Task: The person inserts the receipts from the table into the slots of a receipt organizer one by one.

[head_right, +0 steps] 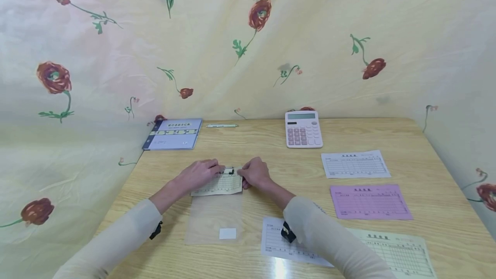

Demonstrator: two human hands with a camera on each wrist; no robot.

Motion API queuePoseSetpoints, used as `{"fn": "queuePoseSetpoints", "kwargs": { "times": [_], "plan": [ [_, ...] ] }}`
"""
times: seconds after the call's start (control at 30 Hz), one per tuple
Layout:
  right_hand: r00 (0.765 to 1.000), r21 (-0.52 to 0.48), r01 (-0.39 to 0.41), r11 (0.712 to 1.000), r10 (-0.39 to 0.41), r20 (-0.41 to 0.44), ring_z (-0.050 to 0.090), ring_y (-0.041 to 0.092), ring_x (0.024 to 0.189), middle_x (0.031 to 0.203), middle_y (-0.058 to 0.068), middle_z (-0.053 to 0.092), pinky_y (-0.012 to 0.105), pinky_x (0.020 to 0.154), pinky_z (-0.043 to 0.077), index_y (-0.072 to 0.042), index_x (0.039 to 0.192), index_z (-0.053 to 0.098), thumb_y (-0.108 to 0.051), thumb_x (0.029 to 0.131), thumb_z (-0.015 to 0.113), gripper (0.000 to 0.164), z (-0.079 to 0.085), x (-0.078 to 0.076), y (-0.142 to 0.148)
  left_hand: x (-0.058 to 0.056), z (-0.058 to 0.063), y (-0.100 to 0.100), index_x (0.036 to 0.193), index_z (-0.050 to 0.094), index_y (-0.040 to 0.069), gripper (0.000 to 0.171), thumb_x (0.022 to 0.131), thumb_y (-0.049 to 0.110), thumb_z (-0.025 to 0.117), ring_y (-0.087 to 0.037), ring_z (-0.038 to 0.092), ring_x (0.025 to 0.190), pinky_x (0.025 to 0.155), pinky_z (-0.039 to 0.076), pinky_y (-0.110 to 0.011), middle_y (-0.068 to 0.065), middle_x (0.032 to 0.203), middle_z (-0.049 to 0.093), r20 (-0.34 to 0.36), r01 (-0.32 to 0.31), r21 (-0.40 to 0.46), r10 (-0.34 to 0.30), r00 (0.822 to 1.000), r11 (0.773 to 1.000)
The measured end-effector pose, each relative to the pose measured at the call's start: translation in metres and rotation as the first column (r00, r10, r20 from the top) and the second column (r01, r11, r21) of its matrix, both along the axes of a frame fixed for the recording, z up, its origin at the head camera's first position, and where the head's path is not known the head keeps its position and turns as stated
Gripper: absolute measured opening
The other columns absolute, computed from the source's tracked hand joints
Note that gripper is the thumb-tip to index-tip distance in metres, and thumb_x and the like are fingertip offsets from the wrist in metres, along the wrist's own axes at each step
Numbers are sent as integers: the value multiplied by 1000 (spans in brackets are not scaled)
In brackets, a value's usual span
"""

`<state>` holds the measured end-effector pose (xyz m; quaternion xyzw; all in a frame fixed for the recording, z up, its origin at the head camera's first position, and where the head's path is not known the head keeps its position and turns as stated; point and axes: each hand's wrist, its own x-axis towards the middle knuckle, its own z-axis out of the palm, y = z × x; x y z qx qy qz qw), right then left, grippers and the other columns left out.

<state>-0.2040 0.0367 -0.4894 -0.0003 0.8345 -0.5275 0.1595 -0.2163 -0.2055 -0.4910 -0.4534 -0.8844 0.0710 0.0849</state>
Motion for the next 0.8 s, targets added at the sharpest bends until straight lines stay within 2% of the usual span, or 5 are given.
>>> {"fn": "queuePoseSetpoints", "kwargs": {
  "times": [0.1,0.2,0.47,0.67,0.8],
  "plan": [
    [1000,-31,-13,999,14,25,68,17,53,73,15,73,30,54,62,11,110,75,-5,99,75,19,3,0,4,-1,-1,-1,135,72,9,29,106,11,67,-13,70,91,80,60,-21,-5,111,69,27,-6,53,4,1000,999],
    [999,-52,-33,998,33,11,71,20,58,77,16,74,31,58,63,11,109,75,-1,98,75,16,6,-1,11,-2,-4,-3,132,74,9,28,106,17,69,-12,69,88,78,60,-20,-3,108,69,22,12,123,-15,1000,992],
    [986,0,-81,997,80,-148,75,31,76,88,18,76,36,69,65,9,104,76,2,96,73,11,21,-7,39,-7,-11,-9,124,79,10,25,100,17,77,-10,72,89,76,59,-19,-1,105,73,18,48,240,-54,998,970],
    [955,87,-123,989,142,-259,74,30,92,102,17,77,34,79,60,9,115,75,-7,97,75,24,32,-13,69,-7,-7,-10,123,79,10,27,98,19,80,-14,74,96,80,61,-23,-2,110,74,53,17,281,-33,998,960],
    [936,87,-173,981,191,-294,74,34,104,116,20,76,40,89,61,9,127,71,-11,99,75,35,35,-10,91,-7,-4,-9,122,78,8,30,96,22,82,-18,74,100,84,62,-28,-4,113,75,73,-12,308,-11,997,951]
  ]
}}
